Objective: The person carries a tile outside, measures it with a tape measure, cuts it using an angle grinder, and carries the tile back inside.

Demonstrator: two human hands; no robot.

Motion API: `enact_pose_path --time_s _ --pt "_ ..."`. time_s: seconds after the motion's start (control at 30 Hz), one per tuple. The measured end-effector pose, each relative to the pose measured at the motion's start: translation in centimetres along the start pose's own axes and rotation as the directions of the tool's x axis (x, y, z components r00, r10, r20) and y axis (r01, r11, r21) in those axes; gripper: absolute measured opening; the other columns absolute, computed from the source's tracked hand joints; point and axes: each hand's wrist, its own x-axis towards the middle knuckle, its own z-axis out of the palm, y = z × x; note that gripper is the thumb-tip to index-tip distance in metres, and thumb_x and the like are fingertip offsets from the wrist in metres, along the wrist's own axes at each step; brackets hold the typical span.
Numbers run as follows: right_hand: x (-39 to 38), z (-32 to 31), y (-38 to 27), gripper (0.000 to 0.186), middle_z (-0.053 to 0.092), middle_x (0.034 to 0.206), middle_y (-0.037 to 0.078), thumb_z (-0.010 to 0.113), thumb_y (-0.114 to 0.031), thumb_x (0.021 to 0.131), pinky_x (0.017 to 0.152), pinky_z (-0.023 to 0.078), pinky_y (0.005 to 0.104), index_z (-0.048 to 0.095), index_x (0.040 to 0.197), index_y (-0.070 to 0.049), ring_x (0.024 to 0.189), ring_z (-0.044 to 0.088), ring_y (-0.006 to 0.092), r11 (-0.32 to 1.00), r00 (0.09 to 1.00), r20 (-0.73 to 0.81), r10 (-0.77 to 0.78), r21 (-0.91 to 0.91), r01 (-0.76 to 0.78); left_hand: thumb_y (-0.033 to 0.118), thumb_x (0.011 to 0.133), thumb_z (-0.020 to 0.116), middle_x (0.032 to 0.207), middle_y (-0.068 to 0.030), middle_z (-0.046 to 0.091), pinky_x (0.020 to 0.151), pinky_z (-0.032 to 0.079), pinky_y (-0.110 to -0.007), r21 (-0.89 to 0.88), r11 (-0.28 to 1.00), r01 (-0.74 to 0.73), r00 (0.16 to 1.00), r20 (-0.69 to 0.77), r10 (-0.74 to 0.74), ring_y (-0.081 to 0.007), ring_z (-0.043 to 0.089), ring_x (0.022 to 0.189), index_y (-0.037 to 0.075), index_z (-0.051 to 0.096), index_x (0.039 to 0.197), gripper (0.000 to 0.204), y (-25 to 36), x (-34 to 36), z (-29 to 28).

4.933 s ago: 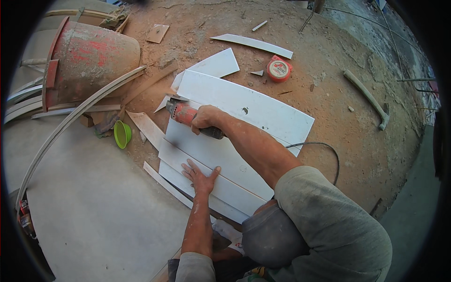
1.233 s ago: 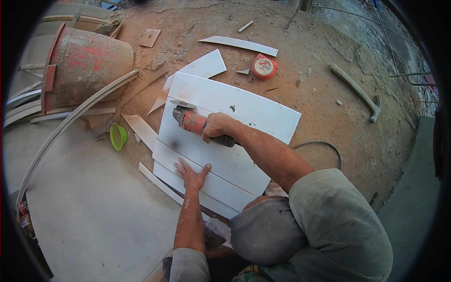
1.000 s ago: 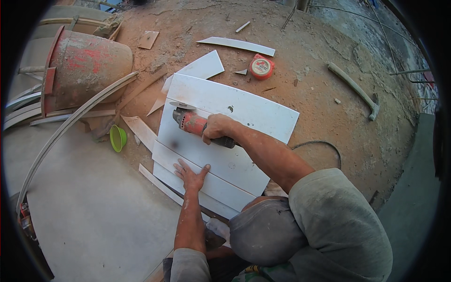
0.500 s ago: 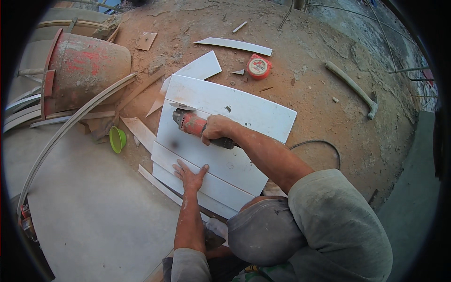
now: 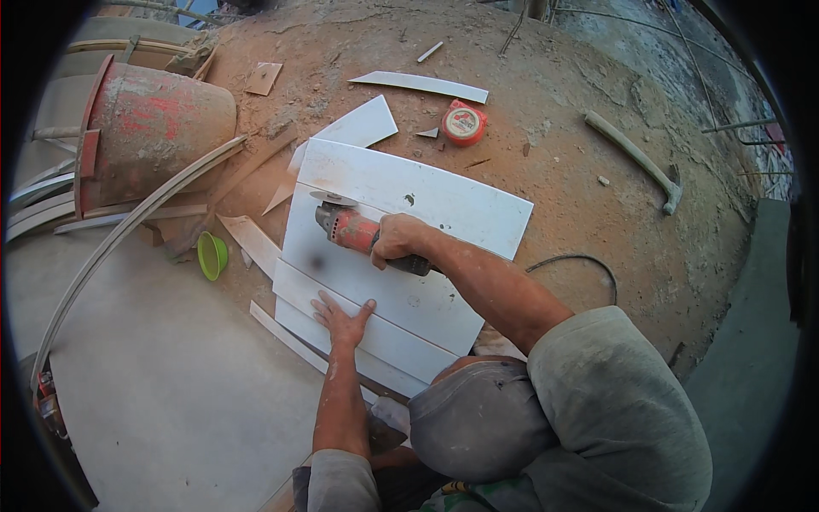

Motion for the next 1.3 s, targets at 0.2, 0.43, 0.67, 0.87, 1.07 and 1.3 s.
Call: enact_pose_path --time_s 0.2,0.43,0.67,0.87,1.07,1.3 --pt "-0.3 -0.2 -0.1 0.047 0.068 0.092 0.02 0.072 -0.027 0.051 0.071 0.053 0.0357 0.07 0.089 0.001 0.083 0.067 0.0302 0.998 0.998 0.031 0.052 -0.033 -0.051 0.059 0.064 0.075 0.148 -0.0313 -0.01 0.111 0.01 -0.055 -0.016 1.0 -0.013 1.0 -0.009 0.013 -0.0528 -0.006 0.135 0.001 -0.005 0.145 0.128 0.0 -0.1 -0.1" --pt "-0.7 -0.1 0.2 0.047 0.068 0.092 0.02 0.072 -0.026 0.05 0.071 0.053 0.0356 0.07 0.089 0.002 0.082 0.067 0.0303 0.997 0.998 0.016 0.061 -0.053 -0.06 0.061 0.064 0.073 0.148 -0.0314 -0.008 0.111 0.01 -0.055 -0.007 1.0 -0.016 1.0 -0.008 0.016 -0.0529 -0.004 0.135 0.002 -0.006 0.145 0.128 -0.2 0.0 0.0" --pt "-1.3 -0.2 0.3 0.046 0.067 0.091 0.021 0.072 -0.026 0.05 0.07 0.053 0.0361 0.07 0.087 0.002 0.082 0.066 0.0311 0.998 0.998 0.025 0.057 -0.04 -0.056 0.06 0.064 0.073 0.149 -0.0306 -0.008 0.111 0.011 -0.055 -0.003 1.0 -0.01 1.0 -0.009 0.01 -0.0526 -0.005 0.135 0.003 -0.007 0.146 0.128 -0.3 0.0 0.1" --pt "-1.5 -0.2 0.7 0.045 0.067 0.09 0.021 0.072 -0.026 0.05 0.07 0.053 0.0362 0.07 0.086 0.002 0.081 0.066 0.0313 0.998 0.998 0.025 0.052 -0.041 -0.051 0.06 0.063 0.075 0.148 -0.0308 -0.008 0.112 0.01 -0.055 -0.024 1.0 -0.005 1.0 -0.014 0.005 -0.052 -0.005 0.136 0.001 -0.005 0.145 0.129 -0.2 0.1 0.1" --pt "-1.6 -0.1 0.9 0.049 0.066 0.083 0.024 0.072 -0.026 0.049 0.066 0.053 0.0367 0.067 0.084 0.008 0.075 0.066 0.0323 1.0 1.0 0.012 0.009 -0.023 -0.008 0.06 0.063 0.075 0.148 -0.0311 -0.008 0.112 0.01 -0.055 -0.018 1.0 0.002 1.0 -0.008 -0.002 -0.0521 -0.005 0.135 0.0 -0.004 0.145 0.129 -0.3 0.2 0.1" --pt "-1.9 -0.1 1.2 0.052 0.066 0.083 0.024 0.072 -0.027 0.049 0.066 0.053 0.0367 0.067 0.085 0.009 0.075 0.066 0.0323 0.999 1.0 0.015 0.025 -0.028 -0.025 0.06 0.064 0.074 0.148 -0.0311 -0.009 0.112 0.01 -0.055 -0.02 1.0 -0.015 1.0 -0.016 0.015 -0.0519 -0.006 0.136 0.001 -0.006 0.145 0.128 -0.5 0.3 0.2"
